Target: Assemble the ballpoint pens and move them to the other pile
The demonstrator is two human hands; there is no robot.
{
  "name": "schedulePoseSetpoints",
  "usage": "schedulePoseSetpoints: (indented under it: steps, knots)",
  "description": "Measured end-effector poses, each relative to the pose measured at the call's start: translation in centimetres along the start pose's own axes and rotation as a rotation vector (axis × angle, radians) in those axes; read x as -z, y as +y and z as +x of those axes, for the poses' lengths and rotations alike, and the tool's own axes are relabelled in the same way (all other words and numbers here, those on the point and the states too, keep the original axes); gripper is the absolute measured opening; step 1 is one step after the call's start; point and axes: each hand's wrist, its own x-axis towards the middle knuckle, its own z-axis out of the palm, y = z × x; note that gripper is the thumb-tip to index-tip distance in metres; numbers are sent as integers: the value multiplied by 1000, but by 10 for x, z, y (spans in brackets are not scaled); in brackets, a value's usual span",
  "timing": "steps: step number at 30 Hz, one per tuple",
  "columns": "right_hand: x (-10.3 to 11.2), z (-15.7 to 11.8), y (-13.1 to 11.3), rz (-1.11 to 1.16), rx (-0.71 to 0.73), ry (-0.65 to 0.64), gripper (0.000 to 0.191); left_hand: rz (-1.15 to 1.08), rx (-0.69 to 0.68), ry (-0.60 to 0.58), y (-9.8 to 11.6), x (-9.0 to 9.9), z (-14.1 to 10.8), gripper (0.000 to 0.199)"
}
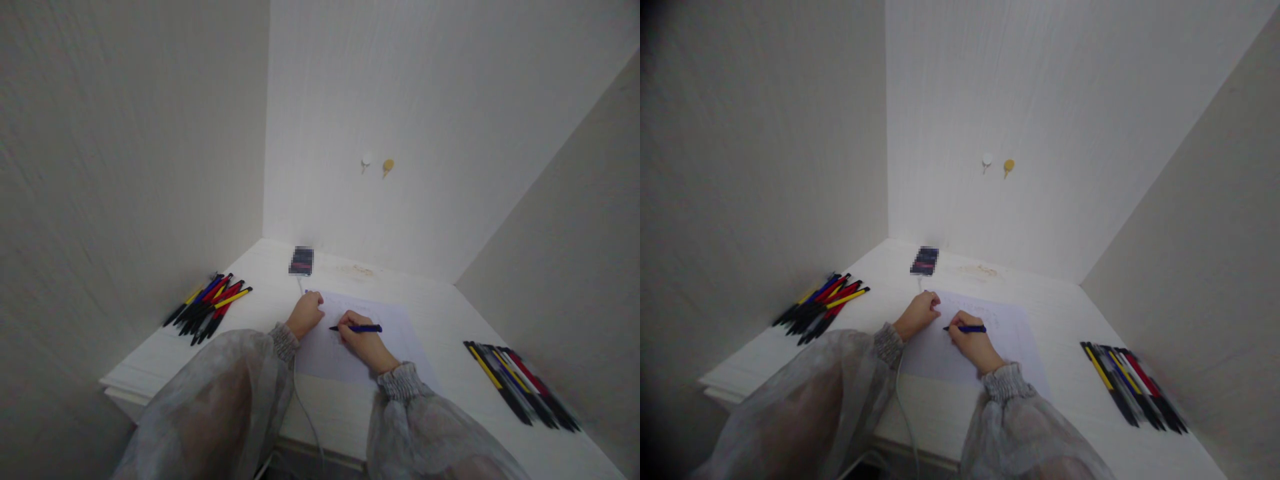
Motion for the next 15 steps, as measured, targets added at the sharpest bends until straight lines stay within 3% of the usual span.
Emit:
schedulePoseSetpoints:
  steps: [10,15]
  knots:
    - [6,-3,-11,25,-41,-56,8,-12,25,3,2,1,0,21]
    - [9,-6,-13,-8,-33,26,10,-4,16,3,2,2,-1,20]
